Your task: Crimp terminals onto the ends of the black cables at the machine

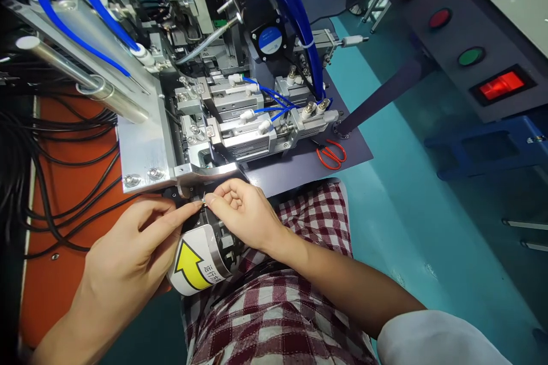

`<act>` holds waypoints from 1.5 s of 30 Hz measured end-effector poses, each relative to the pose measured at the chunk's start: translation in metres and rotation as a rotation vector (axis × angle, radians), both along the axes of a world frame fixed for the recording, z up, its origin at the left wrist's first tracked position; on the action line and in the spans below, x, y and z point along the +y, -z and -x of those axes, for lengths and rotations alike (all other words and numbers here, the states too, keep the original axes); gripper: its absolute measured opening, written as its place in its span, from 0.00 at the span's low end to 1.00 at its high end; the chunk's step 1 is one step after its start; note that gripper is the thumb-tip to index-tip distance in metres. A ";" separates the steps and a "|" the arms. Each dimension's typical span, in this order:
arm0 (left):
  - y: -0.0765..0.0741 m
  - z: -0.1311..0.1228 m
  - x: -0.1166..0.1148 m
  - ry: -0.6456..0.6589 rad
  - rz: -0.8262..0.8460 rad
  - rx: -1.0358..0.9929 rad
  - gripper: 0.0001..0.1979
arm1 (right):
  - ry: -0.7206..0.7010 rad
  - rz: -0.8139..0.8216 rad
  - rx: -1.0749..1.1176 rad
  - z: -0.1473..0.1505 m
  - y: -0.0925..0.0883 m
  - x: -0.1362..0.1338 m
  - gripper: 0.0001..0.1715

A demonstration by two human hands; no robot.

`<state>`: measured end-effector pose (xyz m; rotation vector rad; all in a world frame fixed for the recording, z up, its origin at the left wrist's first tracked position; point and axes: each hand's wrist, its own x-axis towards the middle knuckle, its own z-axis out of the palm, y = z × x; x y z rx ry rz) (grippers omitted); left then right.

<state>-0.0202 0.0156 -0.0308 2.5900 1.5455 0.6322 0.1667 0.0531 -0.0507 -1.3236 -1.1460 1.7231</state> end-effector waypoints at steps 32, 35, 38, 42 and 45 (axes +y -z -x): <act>0.001 0.000 0.000 -0.009 0.023 -0.041 0.16 | 0.028 -0.444 -0.334 0.008 0.007 -0.007 0.07; 0.002 0.000 0.000 -0.008 0.022 -0.044 0.16 | 0.076 -0.266 -0.201 0.010 0.007 -0.005 0.07; 0.003 0.000 0.001 0.003 0.012 -0.038 0.15 | 0.073 0.029 0.025 0.009 0.005 0.000 0.12; 0.002 0.000 0.002 0.005 0.004 -0.028 0.15 | 0.036 0.216 0.166 0.003 0.003 0.000 0.19; 0.002 0.001 0.002 0.018 0.005 -0.034 0.15 | 0.065 0.236 0.163 0.003 0.006 -0.011 0.18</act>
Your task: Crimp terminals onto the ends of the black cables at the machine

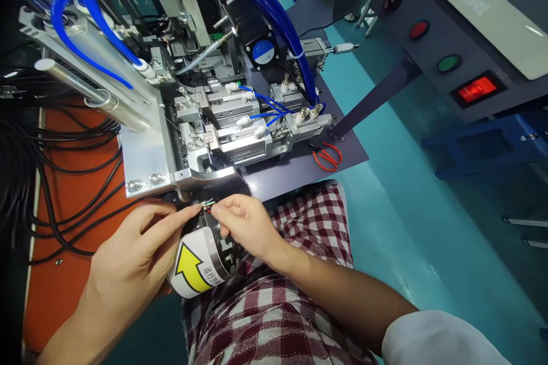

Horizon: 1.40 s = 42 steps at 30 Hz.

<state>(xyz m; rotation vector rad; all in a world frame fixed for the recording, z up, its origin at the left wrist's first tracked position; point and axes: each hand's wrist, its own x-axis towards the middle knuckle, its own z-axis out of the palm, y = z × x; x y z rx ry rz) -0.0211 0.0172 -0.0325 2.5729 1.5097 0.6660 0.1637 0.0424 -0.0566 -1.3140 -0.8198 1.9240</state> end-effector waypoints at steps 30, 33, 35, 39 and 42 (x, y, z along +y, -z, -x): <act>0.008 0.001 0.000 0.002 -0.026 -0.020 0.14 | -0.120 -0.190 -0.117 -0.007 0.002 0.011 0.07; 0.004 0.001 0.000 -0.002 0.005 -0.059 0.13 | -0.121 -0.135 -0.045 -0.009 0.009 0.011 0.13; 0.001 0.000 0.000 -0.028 0.027 -0.104 0.12 | -0.117 -0.188 -0.062 -0.008 0.011 0.010 0.19; 0.001 0.002 -0.001 -0.069 0.035 -0.126 0.10 | -0.122 -0.322 -0.146 0.001 0.014 0.006 0.19; 0.002 0.005 -0.001 -0.043 0.040 -0.072 0.12 | -0.074 -0.396 -0.143 0.007 0.017 0.003 0.15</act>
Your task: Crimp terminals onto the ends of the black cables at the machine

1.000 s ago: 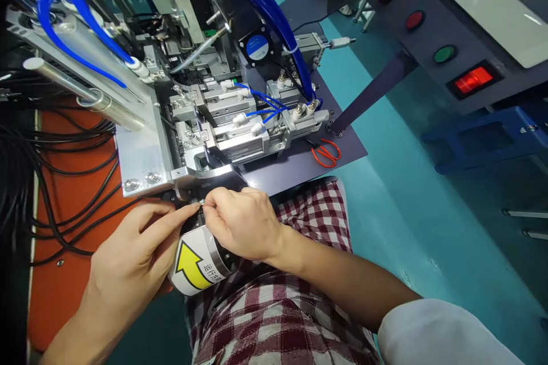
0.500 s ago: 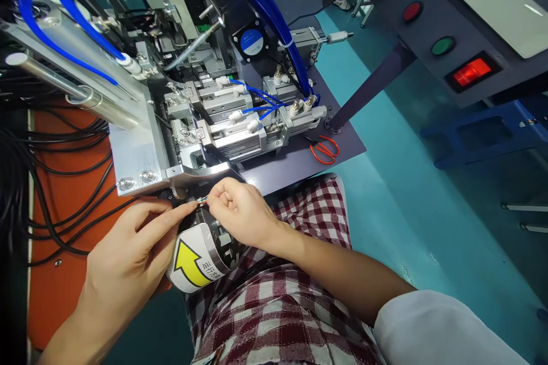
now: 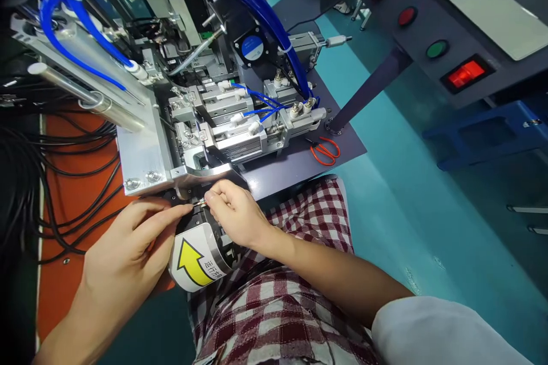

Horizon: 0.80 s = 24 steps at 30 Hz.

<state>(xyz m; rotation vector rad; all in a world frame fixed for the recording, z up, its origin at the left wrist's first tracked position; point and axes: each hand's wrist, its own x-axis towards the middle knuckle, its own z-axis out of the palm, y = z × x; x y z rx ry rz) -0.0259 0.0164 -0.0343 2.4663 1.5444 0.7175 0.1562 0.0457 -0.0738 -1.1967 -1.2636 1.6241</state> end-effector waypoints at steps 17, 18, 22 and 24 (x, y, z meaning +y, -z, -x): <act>0.003 0.000 0.000 0.026 -0.064 0.054 0.14 | 0.060 -0.014 -0.009 0.001 -0.006 0.002 0.13; 0.002 -0.001 -0.001 0.018 -0.074 0.090 0.14 | 0.064 0.075 0.071 0.002 -0.005 0.002 0.14; 0.000 -0.002 -0.002 -0.002 -0.079 0.146 0.15 | 0.037 0.243 0.166 0.000 -0.004 0.003 0.18; 0.000 -0.002 -0.002 -0.001 -0.076 0.135 0.15 | 0.028 0.204 0.098 -0.003 -0.004 0.003 0.20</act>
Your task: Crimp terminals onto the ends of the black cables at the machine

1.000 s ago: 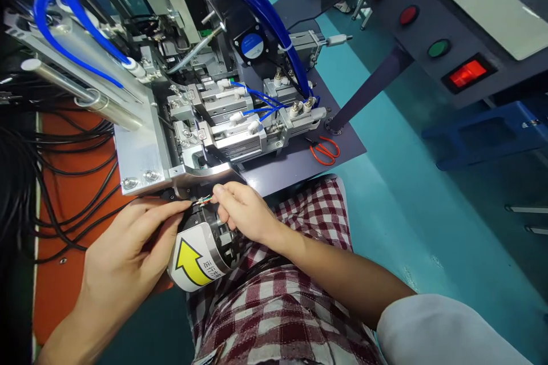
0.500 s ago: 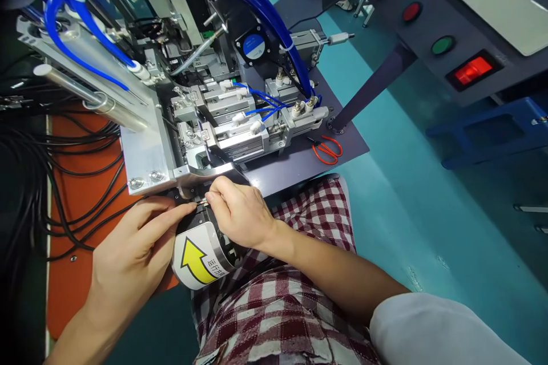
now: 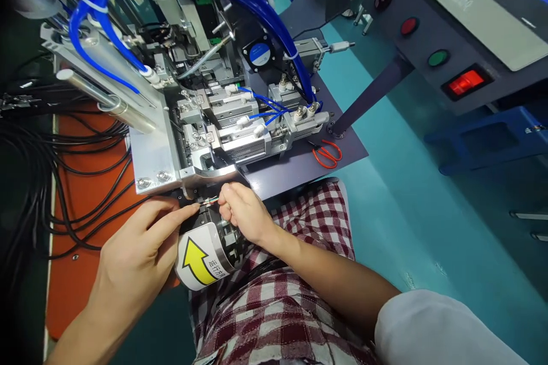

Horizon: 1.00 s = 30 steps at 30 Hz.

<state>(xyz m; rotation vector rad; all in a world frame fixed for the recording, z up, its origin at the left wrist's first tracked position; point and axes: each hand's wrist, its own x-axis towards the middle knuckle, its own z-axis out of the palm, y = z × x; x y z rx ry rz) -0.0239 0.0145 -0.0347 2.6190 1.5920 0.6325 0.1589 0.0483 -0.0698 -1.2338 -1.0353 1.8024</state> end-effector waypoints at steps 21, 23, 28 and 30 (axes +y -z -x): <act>0.002 0.002 0.002 0.015 0.019 -0.075 0.14 | 0.082 -0.050 0.052 0.007 -0.001 -0.002 0.17; 0.001 0.002 0.003 0.014 0.025 -0.065 0.15 | 0.098 -0.006 0.127 0.009 -0.001 -0.001 0.16; -0.008 0.001 0.004 -0.007 0.159 -0.103 0.15 | 0.109 0.042 0.162 0.010 -0.005 0.002 0.17; -0.011 0.011 0.001 -0.062 0.231 -0.133 0.12 | 0.104 0.043 0.157 0.010 -0.006 0.002 0.17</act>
